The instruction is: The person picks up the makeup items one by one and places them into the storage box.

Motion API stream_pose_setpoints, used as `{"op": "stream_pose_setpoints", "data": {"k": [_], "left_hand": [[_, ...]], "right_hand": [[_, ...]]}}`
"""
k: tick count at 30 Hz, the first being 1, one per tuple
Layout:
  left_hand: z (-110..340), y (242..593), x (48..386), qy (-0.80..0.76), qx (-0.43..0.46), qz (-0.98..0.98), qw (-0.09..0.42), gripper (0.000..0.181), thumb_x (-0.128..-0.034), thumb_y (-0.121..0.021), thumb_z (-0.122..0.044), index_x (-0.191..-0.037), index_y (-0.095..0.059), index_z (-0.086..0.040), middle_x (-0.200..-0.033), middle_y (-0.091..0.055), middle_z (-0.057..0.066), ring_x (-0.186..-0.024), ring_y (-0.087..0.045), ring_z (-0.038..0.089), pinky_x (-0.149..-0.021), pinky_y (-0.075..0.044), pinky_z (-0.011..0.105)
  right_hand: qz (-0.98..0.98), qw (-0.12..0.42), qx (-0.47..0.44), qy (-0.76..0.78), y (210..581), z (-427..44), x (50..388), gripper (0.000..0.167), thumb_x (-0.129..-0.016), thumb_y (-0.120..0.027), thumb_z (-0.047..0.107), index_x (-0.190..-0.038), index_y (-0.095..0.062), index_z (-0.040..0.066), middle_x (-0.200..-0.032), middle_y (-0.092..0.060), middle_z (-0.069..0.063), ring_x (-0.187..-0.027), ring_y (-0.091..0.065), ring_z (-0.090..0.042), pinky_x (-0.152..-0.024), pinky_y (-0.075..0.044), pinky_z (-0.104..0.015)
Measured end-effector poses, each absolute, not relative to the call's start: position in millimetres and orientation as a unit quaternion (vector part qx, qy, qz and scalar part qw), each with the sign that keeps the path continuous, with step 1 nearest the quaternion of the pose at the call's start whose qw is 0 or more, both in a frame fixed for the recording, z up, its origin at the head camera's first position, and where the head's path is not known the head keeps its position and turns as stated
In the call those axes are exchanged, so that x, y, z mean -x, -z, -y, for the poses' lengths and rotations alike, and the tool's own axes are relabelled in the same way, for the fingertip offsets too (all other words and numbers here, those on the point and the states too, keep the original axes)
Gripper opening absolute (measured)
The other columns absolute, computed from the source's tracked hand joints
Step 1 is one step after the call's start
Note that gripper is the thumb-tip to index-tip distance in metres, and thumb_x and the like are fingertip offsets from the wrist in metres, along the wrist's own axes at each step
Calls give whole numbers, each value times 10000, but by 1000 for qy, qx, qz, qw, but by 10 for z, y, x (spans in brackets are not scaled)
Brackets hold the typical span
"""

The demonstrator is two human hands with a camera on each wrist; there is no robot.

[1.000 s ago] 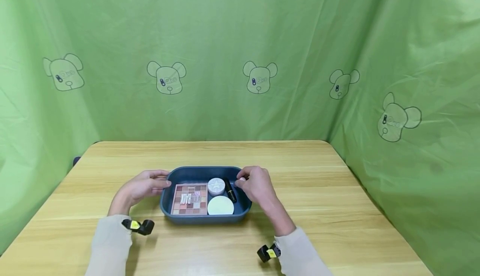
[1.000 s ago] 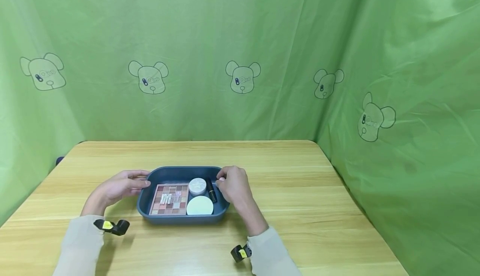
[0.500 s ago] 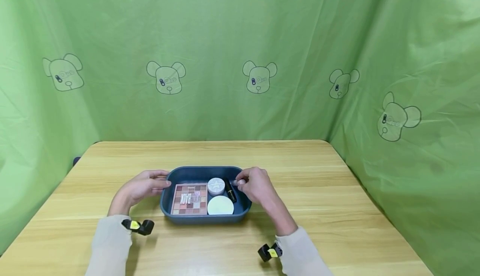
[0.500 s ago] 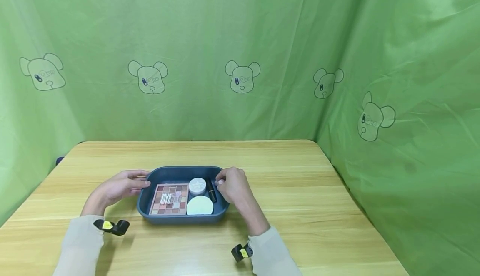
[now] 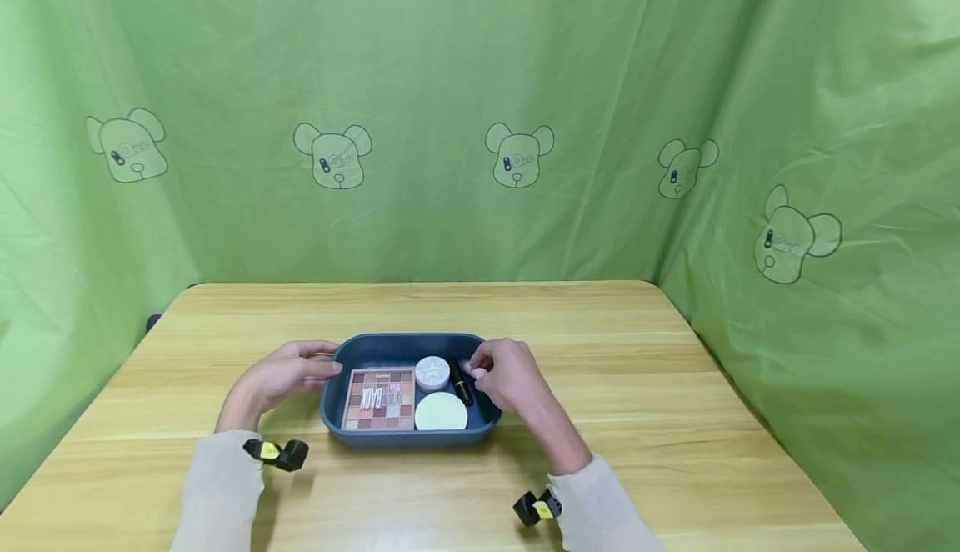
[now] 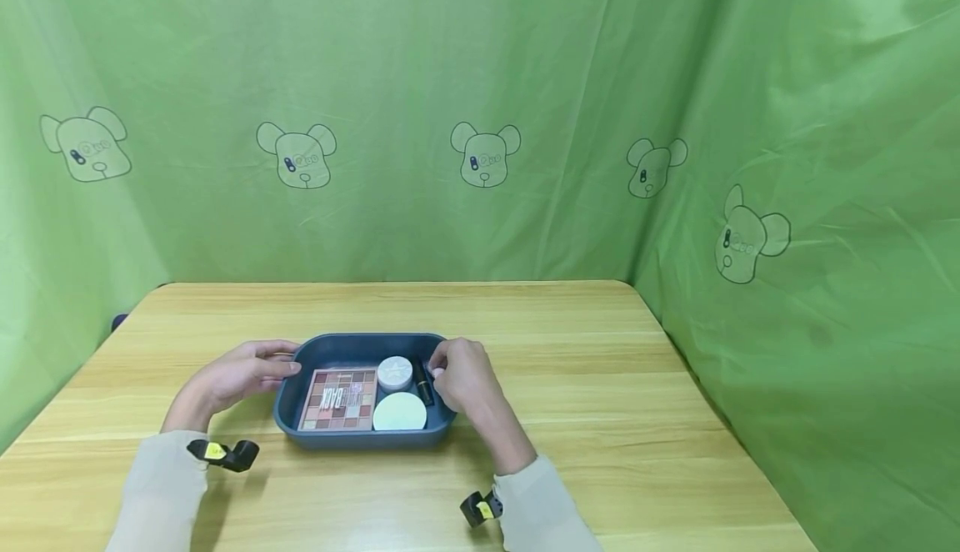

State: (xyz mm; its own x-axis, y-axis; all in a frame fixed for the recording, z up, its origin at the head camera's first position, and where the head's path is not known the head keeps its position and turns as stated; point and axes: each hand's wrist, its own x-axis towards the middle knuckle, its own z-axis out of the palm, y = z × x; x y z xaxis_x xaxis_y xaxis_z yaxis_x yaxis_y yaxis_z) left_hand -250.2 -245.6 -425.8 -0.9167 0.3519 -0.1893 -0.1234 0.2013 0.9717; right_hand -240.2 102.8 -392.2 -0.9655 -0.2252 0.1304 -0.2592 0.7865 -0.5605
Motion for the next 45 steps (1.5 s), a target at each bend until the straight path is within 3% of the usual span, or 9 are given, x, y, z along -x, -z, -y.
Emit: {"op": "stream_pose_setpoints", "data": {"k": [17, 19, 25, 26, 29, 38, 42, 45], "left_hand": [[2460, 4275, 2516, -628, -71, -752, 188, 608, -962, -630, -88, -1462, -377, 150, -1407, -533, 331, -1173, -653, 256, -1033, -560, 358], [2462, 4275, 2520, -625, -71, -754, 187, 610, -964, -629, -90, -1464, -374, 150, -1409, -530, 333, -1170, -654, 252, -1028, -562, 349], [2459, 4274, 2520, -625, -73, -754, 188, 616, -969, -625, -91, -1471, -362, 150, -1423, -513, 340, -1176, -650, 255, -1041, -556, 366], [2457, 4274, 2518, -625, -73, -754, 188, 616, -969, -625, -90, -1472, -362, 150, -1425, -510, 341, -1178, -649, 257, -1043, -554, 371], [2457, 4276, 2512, -626, -76, -753, 189, 617, -971, -621, -86, -1472, -355, 155, -1429, -502, 349, -1183, -648, 266, -1045, -554, 381], [2460, 4278, 2508, -625, -78, -754, 187, 608, -972, -620, -84, -1466, -361, 159, -1416, -518, 344, -1181, -650, 270, -1038, -559, 380], [2459, 4277, 2509, -628, -79, -752, 187, 619, -968, -623, -82, -1469, -355, 161, -1412, -523, 343, -1175, -654, 266, -1030, -563, 372], [2459, 4275, 2509, -628, -78, -751, 188, 623, -967, -624, -83, -1472, -353, 159, -1414, -523, 339, -1172, -654, 258, -1030, -563, 367]], "right_hand": [[954, 3, -106, -281, 3935, -1032, 2401, 229, -699, -765, -102, -862, -740, 55, -746, -627, -16, -736, -564, -187, -648, -506, -270], [956, 11, -114, -269, 3940, -1029, 2398, 169, -727, -767, -69, -836, -736, 57, -727, -626, -6, -725, -565, -181, -651, -511, -278], [958, 30, -132, -254, 3969, -1034, 2400, 206, -739, -639, -121, -821, -731, 44, -689, -613, 2, -686, -555, -166, -624, -504, -273], [957, 29, -132, -259, 3969, -1037, 2402, 266, -695, -611, -157, -830, -731, 39, -690, -608, -2, -686, -549, -168, -620, -496, -269], [954, 29, -132, -267, 3959, -1042, 2404, 264, -699, -613, -154, -839, -727, 39, -701, -604, -6, -686, -546, -167, -612, -484, -261], [944, 50, -116, -306, 3925, -1081, 2417, 214, -785, -718, -66, -945, -750, 73, -802, -663, -39, -746, -585, -177, -671, -525, -302], [940, 53, -90, -325, 3905, -1109, 2432, 197, -891, -704, 49, -1087, -722, 53, -857, -668, -41, -793, -607, -195, -738, -547, -354], [941, 42, -73, -328, 3900, -1135, 2451, 297, -944, -674, 142, -1215, -656, 22, -937, -673, -81, -874, -623, -241, -818, -551, -415]]}}
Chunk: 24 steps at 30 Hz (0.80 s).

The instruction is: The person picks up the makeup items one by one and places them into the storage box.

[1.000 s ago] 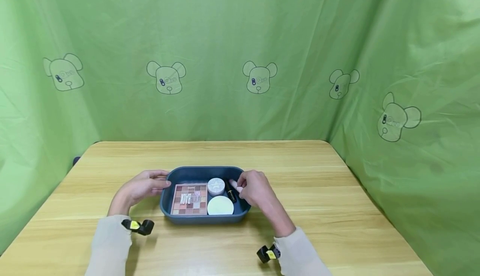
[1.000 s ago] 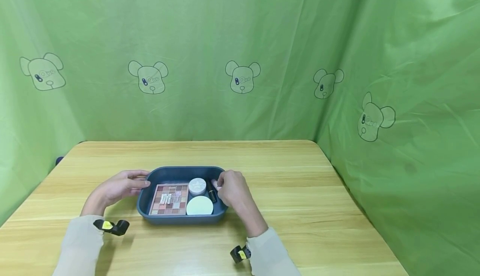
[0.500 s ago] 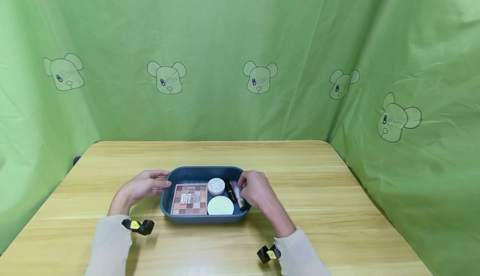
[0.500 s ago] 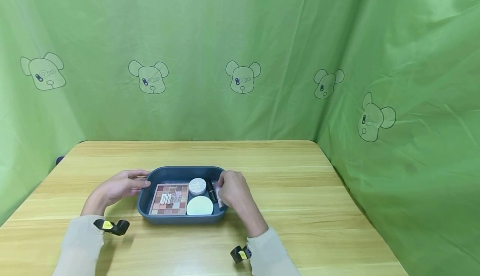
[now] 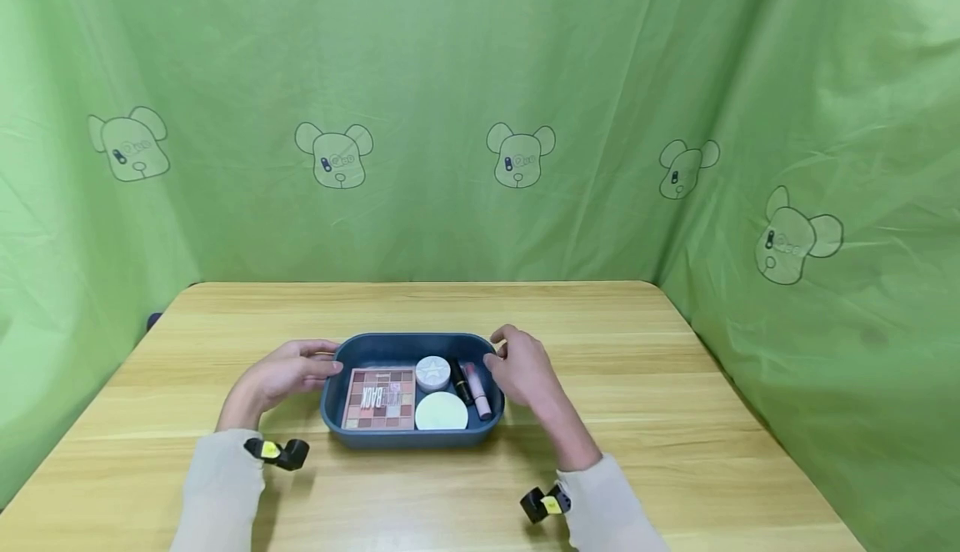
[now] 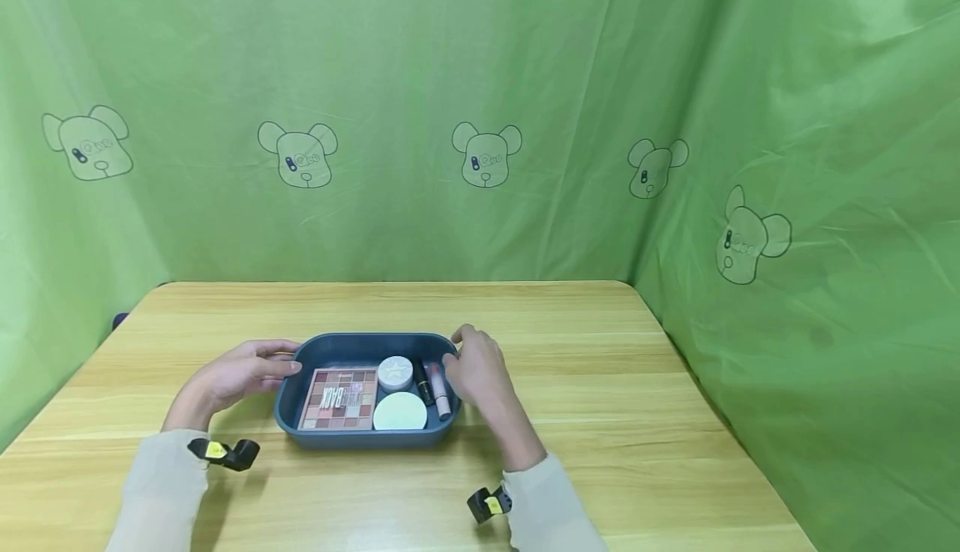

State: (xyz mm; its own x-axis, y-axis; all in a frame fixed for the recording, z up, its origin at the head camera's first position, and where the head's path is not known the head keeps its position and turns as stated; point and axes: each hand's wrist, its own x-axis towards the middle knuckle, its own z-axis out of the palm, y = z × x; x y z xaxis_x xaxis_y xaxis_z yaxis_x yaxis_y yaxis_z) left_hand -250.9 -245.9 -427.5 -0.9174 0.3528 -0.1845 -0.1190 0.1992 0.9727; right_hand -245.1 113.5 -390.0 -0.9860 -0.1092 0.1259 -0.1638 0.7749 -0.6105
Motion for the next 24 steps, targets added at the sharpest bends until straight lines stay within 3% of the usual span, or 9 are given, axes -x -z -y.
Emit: {"op": "stream_pose_setpoints", "data": {"k": [5, 8, 14, 24], "left_hand": [[2460, 4276, 2508, -625, -80, -754, 189, 624, -969, -623, -90, -1471, -351, 162, -1414, -525, 340, -1191, -646, 274, -1046, -553, 386], [2456, 4266, 2503, -623, -78, -755, 188, 621, -968, -621, -88, -1469, -353, 164, -1413, -523, 345, -1197, -643, 286, -1050, -550, 388], [2428, 4241, 2497, -606, -68, -771, 184, 605, -970, -626, -103, -1465, -380, 143, -1436, -504, 344, -1243, -614, 342, -1059, -544, 411], [2385, 4194, 2467, -584, -65, -789, 180, 558, -985, -596, -95, -1457, -402, 133, -1434, -511, 343, -1280, -577, 405, -1065, -536, 465]], "right_hand": [[945, -40, -58, -318, 3907, -1194, 2470, 437, -1010, -593, 219, -1368, -540, -27, -1134, -683, -185, -1050, -644, -317, -910, -558, -482], [940, -79, -60, -325, 3923, -1221, 2481, 430, -1032, -552, 205, -1382, -530, -44, -1202, -673, -214, -1056, -659, -308, -885, -576, -455], [908, -110, -58, -401, 3954, -1249, 2497, 392, -994, -575, 81, -1354, -542, -70, -1095, -686, -194, -811, -683, -216, -732, -628, -389], [888, -113, -56, -442, 3999, -1292, 2507, 384, -934, -604, -2, -1306, -572, -93, -1044, -712, -178, -814, -692, -205, -744, -643, -420]]}}
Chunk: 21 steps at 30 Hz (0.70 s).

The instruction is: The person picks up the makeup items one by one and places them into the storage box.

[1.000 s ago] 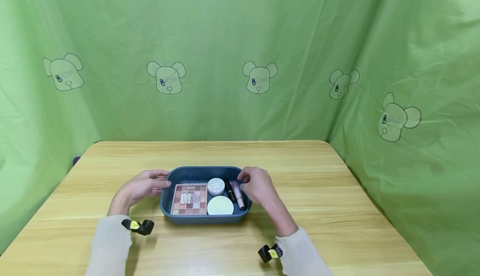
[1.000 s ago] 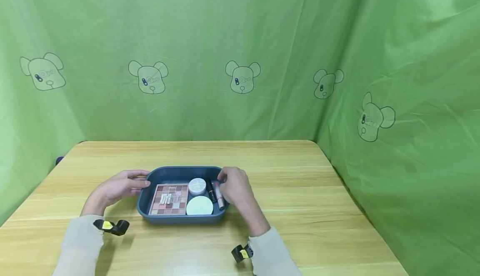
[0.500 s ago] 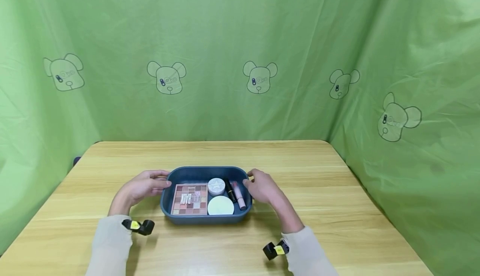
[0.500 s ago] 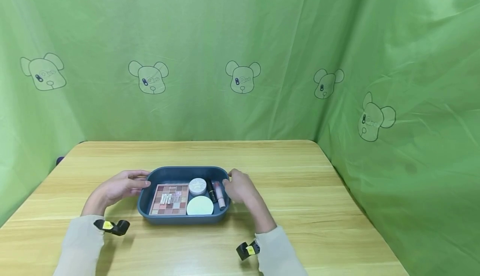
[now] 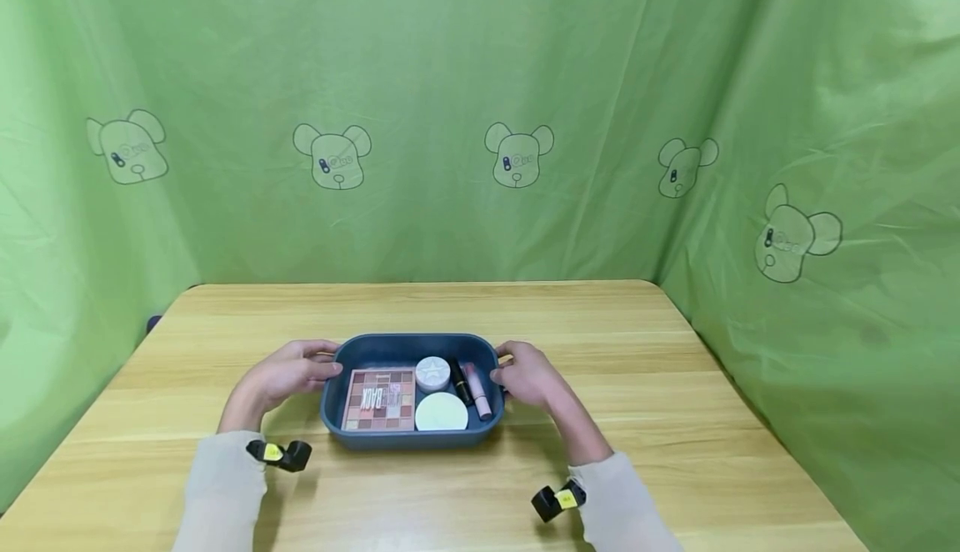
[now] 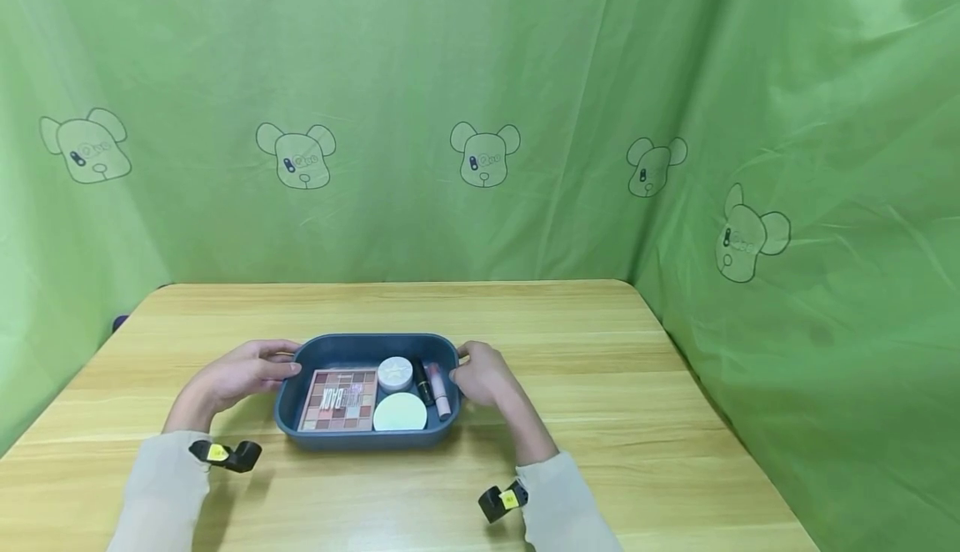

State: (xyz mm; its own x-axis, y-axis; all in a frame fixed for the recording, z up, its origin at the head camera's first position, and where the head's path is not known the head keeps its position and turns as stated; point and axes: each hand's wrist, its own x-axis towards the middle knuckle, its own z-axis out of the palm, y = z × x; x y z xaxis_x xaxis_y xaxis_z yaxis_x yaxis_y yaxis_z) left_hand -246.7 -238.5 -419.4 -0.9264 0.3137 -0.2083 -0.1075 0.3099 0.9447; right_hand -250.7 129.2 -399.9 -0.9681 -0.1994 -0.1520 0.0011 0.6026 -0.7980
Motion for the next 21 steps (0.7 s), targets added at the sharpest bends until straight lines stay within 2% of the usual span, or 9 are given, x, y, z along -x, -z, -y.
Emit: {"op": "stream_pose_setpoints", "data": {"k": [21], "left_hand": [[2333, 4167, 2433, -560, -70, -807, 174, 508, -1019, -524, -76, -1457, -387, 142, -1444, -493, 358, -1295, -559, 432, -1059, -536, 492]], "right_hand": [[-890, 91, 51, 444, 4065, -1293, 2511, 363, -926, -619, 18, -1279, -603, -66, -1016, -721, -164, -768, -693, -193, -706, -642, -403]]}}
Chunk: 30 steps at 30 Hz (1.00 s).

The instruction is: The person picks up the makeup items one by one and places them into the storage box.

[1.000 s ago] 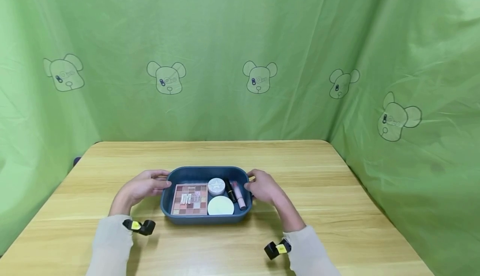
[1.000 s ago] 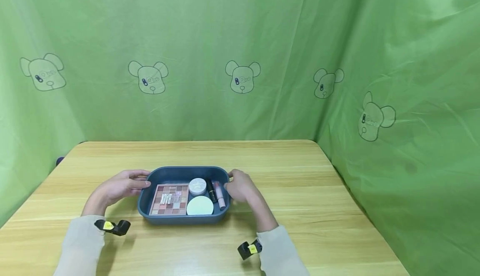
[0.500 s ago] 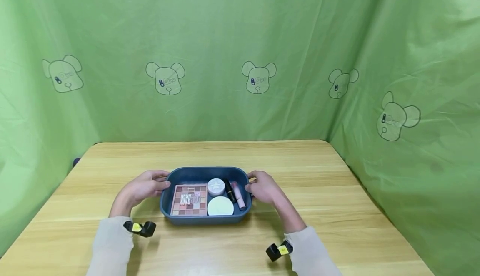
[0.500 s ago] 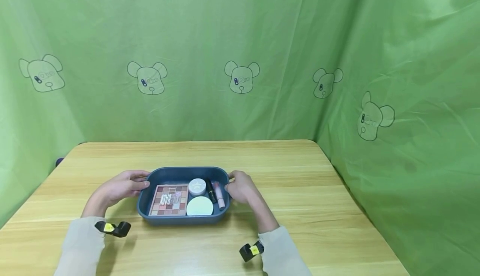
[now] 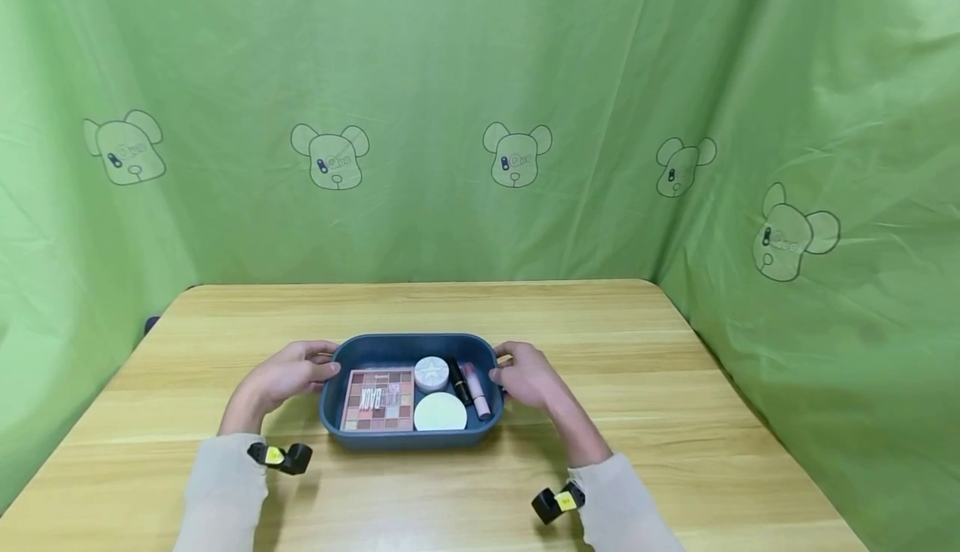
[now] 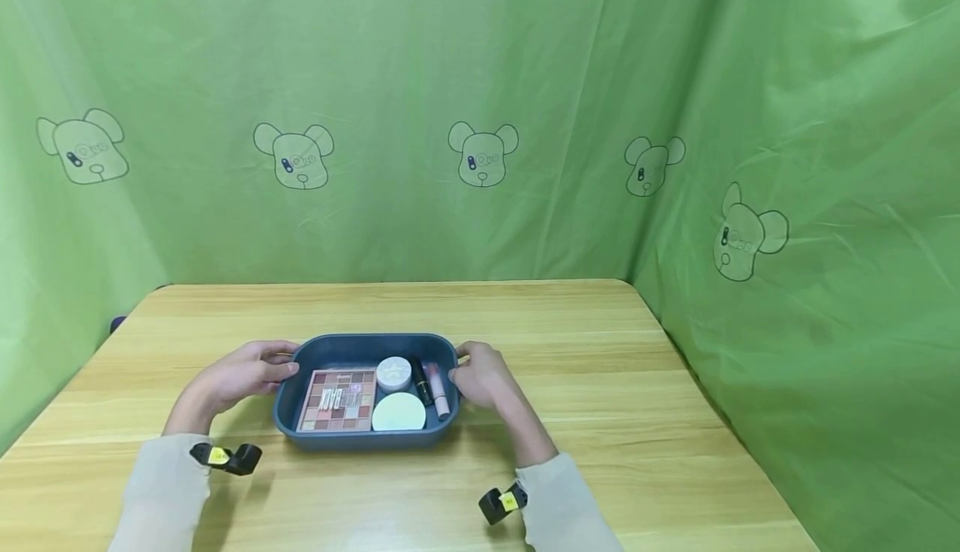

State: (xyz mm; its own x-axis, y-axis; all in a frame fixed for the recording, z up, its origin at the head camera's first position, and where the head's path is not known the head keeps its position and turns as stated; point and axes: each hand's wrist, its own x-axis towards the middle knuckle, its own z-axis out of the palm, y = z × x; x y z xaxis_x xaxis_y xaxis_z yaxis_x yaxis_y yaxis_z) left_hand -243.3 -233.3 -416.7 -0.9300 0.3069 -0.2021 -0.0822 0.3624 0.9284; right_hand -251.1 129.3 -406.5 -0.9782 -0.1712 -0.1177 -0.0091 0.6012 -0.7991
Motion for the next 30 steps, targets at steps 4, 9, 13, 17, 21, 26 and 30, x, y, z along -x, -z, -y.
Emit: {"op": "stream_pose_setpoints", "data": {"k": [4, 9, 13, 17, 21, 26, 30], "left_hand": [[2329, 4146, 2420, -558, -69, -808, 175, 509, -1024, -512, -68, -1464, -373, 147, -1450, -483, 363, -1304, -548, 443, -1061, -534, 495], [2325, 4123, 2407, -555, -73, -810, 173, 506, -1015, -524, -56, -1450, -385, 160, -1436, -495, 368, -1293, -557, 442, -1054, -539, 495], [2319, 4112, 2412, -550, -71, -815, 169, 505, -1001, -547, -52, -1435, -404, 165, -1422, -506, 371, -1281, -566, 441, -1043, -547, 489], [2307, 4105, 2417, -545, -62, -819, 167, 497, -995, -557, -53, -1428, -423, 151, -1422, -510, 363, -1278, -571, 435, -1038, -552, 482], [2292, 4100, 2404, -536, -56, -826, 164, 493, -996, -560, -60, -1424, -430, 146, -1420, -511, 364, -1280, -569, 440, -1034, -554, 485], [2276, 4054, 2374, -517, -44, -841, 151, 493, -1004, -551, -78, -1430, -432, 139, -1405, -525, 363, -1250, -592, 431, -996, -577, 475], [2258, 3984, 2356, -480, -29, -872, 94, 465, -1039, -505, -125, -1441, -446, 100, -1406, -534, 346, -1221, -601, 453, -1002, -555, 527]], "right_hand": [[-892, 90, 54, 440, 4064, -1288, 2508, 379, -923, -623, 20, -1293, -604, -62, -1018, -723, -159, -764, -693, -193, -695, -637, -389], [-894, 89, 56, 435, 4068, -1300, 2513, 390, -925, -622, 23, -1307, -604, -55, -1044, -726, -161, -781, -696, -191, -683, -630, -360], [-895, 90, 54, 435, 4072, -1299, 2517, 386, -933, -623, 32, -1311, -608, -44, -1062, -724, -163, -799, -694, -187, -690, -629, -349], [-894, 92, 52, 435, 4071, -1299, 2512, 386, -939, -622, 34, -1317, -607, -41, -1072, -722, -165, -814, -695, -189, -696, -629, -348], [-892, 96, 48, 439, 4071, -1300, 2511, 389, -946, -622, 36, -1327, -601, -39, -1095, -720, -171, -852, -701, -198, -715, -634, -352], [-900, 96, 51, 423, 4043, -1307, 2493, 397, -973, -614, 91, -1348, -583, -36, -1089, -722, -160, -855, -708, -203, -751, -623, -358], [-920, 55, 54, 383, 3964, -1337, 2467, 448, -1000, -597, 199, -1390, -550, -17, -1101, -726, -130, -901, -698, -209, -818, -598, -386]]}}
